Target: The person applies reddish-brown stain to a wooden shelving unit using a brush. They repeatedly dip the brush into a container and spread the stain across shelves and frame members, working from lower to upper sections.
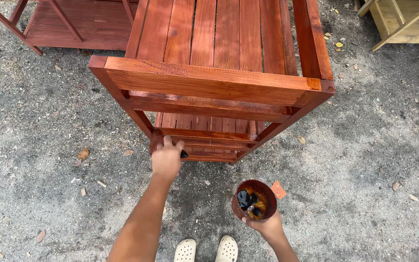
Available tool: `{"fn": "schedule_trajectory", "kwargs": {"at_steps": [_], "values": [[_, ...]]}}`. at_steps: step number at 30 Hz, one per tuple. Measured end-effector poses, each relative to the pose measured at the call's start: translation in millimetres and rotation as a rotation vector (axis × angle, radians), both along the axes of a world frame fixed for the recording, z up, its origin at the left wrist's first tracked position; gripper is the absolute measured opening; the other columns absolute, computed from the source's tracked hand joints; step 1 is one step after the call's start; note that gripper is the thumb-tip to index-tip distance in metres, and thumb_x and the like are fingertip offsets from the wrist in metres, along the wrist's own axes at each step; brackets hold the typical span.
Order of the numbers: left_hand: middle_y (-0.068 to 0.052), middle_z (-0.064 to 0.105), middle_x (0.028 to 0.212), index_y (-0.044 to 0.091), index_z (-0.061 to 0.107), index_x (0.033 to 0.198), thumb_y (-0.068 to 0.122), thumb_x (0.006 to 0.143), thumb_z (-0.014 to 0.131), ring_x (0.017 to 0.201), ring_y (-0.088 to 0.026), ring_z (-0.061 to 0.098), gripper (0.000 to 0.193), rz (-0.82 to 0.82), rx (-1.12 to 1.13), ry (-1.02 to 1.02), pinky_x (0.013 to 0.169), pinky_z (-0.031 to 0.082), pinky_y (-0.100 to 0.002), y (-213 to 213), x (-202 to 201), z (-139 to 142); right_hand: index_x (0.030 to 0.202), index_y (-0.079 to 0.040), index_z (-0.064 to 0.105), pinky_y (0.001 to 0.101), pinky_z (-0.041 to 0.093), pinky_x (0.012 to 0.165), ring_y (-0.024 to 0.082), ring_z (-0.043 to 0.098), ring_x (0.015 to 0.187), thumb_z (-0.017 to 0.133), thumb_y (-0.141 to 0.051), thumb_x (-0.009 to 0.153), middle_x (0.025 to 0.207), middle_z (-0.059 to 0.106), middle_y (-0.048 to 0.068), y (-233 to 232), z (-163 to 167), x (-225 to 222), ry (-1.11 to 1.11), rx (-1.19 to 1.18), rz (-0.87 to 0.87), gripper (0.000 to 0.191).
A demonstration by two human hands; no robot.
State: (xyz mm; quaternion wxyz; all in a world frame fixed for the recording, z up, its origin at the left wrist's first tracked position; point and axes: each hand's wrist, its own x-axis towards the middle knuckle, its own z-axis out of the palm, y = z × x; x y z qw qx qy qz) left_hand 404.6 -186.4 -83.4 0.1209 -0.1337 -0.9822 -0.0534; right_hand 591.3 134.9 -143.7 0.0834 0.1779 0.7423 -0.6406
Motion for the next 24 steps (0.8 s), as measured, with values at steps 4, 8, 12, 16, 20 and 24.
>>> {"fn": "schedule_trajectory", "kwargs": {"at_steps": [4,8,12,16,20,24], "values": [[-0.013,0.057,0.108,0.017,0.066,0.097,0.015,0.079,0.064,0.109,-0.045,0.063,0.019,-0.273,-0.035,0.047,0.091,0.056,-0.053,17.1,30.4,-20.2,0.128,-0.004,0.058,0.0376,0.057,0.096,0.02,0.071,0.111,0.096,-0.006,0.051,0.12,0.073,0.01,19.5,-2.5,7.6,-0.006,0.008,-0.08,0.086],[-0.017,0.06,0.112,0.011,0.065,0.092,0.023,0.08,0.062,0.122,-0.048,0.059,0.017,-0.871,-0.247,0.001,0.109,0.047,-0.056,44.0,45.0,-16.9,0.126,-0.003,0.06,0.0382,0.06,0.094,0.022,0.073,0.107,0.096,-0.006,0.051,0.116,0.076,0.012,29.1,-7.9,14.8,-0.071,0.034,-0.116,0.084],[-0.024,0.064,0.129,0.009,0.068,0.088,0.025,0.083,0.06,0.129,-0.042,0.058,0.018,-1.148,-0.145,0.047,0.114,0.043,-0.049,101.2,42.9,-19.7,0.128,-0.002,0.058,0.0368,0.058,0.093,0.02,0.07,0.107,0.095,0.0,0.053,0.118,0.073,0.01,33.0,-11.3,25.3,0.033,-0.014,-0.179,0.083],[-0.021,0.068,0.125,0.012,0.074,0.089,0.025,0.086,0.06,0.128,-0.038,0.06,0.019,-1.231,-0.177,0.1,0.117,0.041,-0.047,161.8,19.0,-33.4,0.128,-0.001,0.057,0.0365,0.059,0.092,0.018,0.071,0.106,0.092,0.003,0.055,0.117,0.072,0.009,36.2,-10.5,40.1,-0.005,-0.097,-0.254,0.081],[-0.012,0.07,0.109,0.011,0.077,0.094,0.027,0.071,0.068,0.124,-0.039,0.059,0.03,-1.253,-0.342,-0.089,0.116,0.036,-0.048,188.8,-1.5,-53.1,0.127,0.0,0.058,0.0364,0.057,0.094,0.019,0.07,0.106,0.092,0.004,0.054,0.118,0.072,0.011,35.3,-8.4,61.6,0.01,-0.033,-0.299,0.081],[-0.011,0.07,0.108,0.003,0.078,0.093,0.014,0.083,0.064,0.121,-0.036,0.063,0.02,-1.213,-0.369,-0.054,0.121,0.036,-0.047,164.4,-7.2,-74.1,0.129,0.0,0.059,0.0362,0.057,0.095,0.019,0.071,0.107,0.092,0.004,0.054,0.119,0.073,0.011,21.4,-9.8,80.2,0.008,-0.031,-0.324,0.082]]}}
